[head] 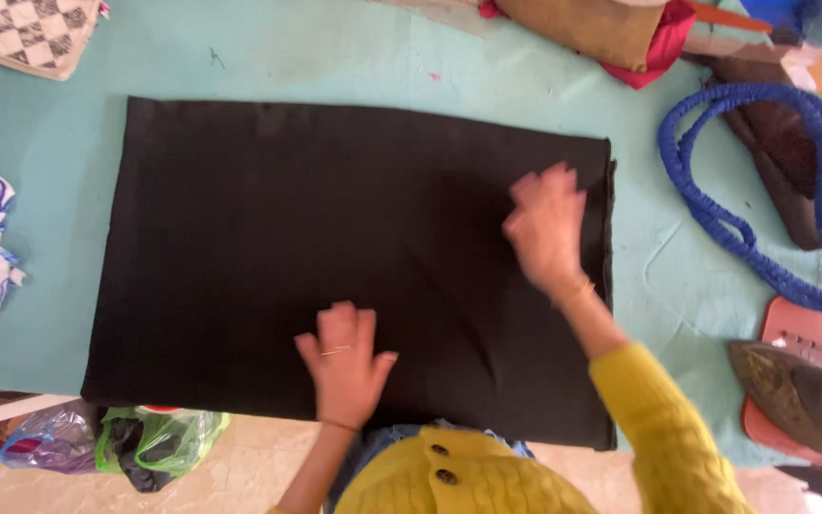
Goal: Ironing a piece of black fabric on a work table using a steam iron
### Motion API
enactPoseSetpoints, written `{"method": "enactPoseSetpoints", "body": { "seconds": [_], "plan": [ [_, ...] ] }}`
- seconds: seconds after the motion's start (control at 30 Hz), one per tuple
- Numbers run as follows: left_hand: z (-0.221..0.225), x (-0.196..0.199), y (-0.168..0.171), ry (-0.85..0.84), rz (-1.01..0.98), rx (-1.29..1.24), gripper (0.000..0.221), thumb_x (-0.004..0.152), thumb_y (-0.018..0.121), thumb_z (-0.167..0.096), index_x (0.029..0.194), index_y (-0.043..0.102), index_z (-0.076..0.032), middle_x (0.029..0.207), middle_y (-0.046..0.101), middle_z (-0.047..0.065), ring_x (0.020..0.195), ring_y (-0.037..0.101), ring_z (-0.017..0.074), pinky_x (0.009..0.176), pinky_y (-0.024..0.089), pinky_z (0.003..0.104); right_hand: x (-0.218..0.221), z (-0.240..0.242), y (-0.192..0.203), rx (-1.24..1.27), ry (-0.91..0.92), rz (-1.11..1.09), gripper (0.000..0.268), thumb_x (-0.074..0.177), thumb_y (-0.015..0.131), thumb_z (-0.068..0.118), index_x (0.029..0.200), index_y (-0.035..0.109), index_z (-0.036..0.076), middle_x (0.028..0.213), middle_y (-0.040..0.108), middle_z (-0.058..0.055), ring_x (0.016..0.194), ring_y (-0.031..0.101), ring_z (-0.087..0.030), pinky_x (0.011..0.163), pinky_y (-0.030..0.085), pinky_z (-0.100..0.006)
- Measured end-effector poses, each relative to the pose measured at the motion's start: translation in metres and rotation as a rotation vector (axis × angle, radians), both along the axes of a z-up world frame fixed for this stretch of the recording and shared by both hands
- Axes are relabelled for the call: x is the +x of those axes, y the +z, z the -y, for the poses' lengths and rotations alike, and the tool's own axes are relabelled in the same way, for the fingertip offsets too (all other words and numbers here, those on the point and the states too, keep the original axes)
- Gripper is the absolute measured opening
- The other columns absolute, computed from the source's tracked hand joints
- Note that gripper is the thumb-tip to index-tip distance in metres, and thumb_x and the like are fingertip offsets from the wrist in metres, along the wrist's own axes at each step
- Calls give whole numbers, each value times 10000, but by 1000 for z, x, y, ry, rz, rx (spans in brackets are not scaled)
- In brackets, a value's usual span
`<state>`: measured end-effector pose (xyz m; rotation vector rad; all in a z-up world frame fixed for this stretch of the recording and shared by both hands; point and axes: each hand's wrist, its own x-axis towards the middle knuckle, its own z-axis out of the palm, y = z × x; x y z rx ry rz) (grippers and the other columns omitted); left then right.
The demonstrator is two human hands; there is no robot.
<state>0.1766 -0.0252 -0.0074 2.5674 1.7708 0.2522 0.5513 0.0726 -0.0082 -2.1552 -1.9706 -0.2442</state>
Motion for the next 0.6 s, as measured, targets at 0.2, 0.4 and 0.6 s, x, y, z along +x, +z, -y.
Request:
{"method": "enactPoseSetpoints", "body": {
  "seconds": [0.2, 0.4, 0.6],
  "plan": [
    [31, 28, -21, -410, 120, -62, 790, 880, 679, -523, 1580, 401, -285, 1698, 255, 78, 1545, 243, 340, 1149, 212, 706, 23, 49, -13, -76, 226, -56, 557, 855, 686, 417, 1360, 585, 204, 1447, 507, -124, 1276, 450, -396, 936, 374, -573],
    [39, 11, -25, -395, 51, -12, 778, 945, 579, -619, 1611, 339, -298, 1712, 218, 71, 1559, 225, 343, 1162, 227, 692, 127, 99, -45, -37, -203, 20, 607, 1073, 506, 468, 1610, 434, 194, 1664, 317, -240, 1506, 253, -488, 1111, 236, -748],
    [51, -1, -28, -362, 12, 26, 778, 958, 483, -682, 1626, 301, -326, 1723, 203, 60, 1580, 195, 314, 1181, 208, 682, 206, 288, 14, -44, -677, 333, 830, 979, 599, 749, 1418, 650, 46, 1465, 434, -272, 1261, 321, -469, 960, 204, -623]
  ]
}}
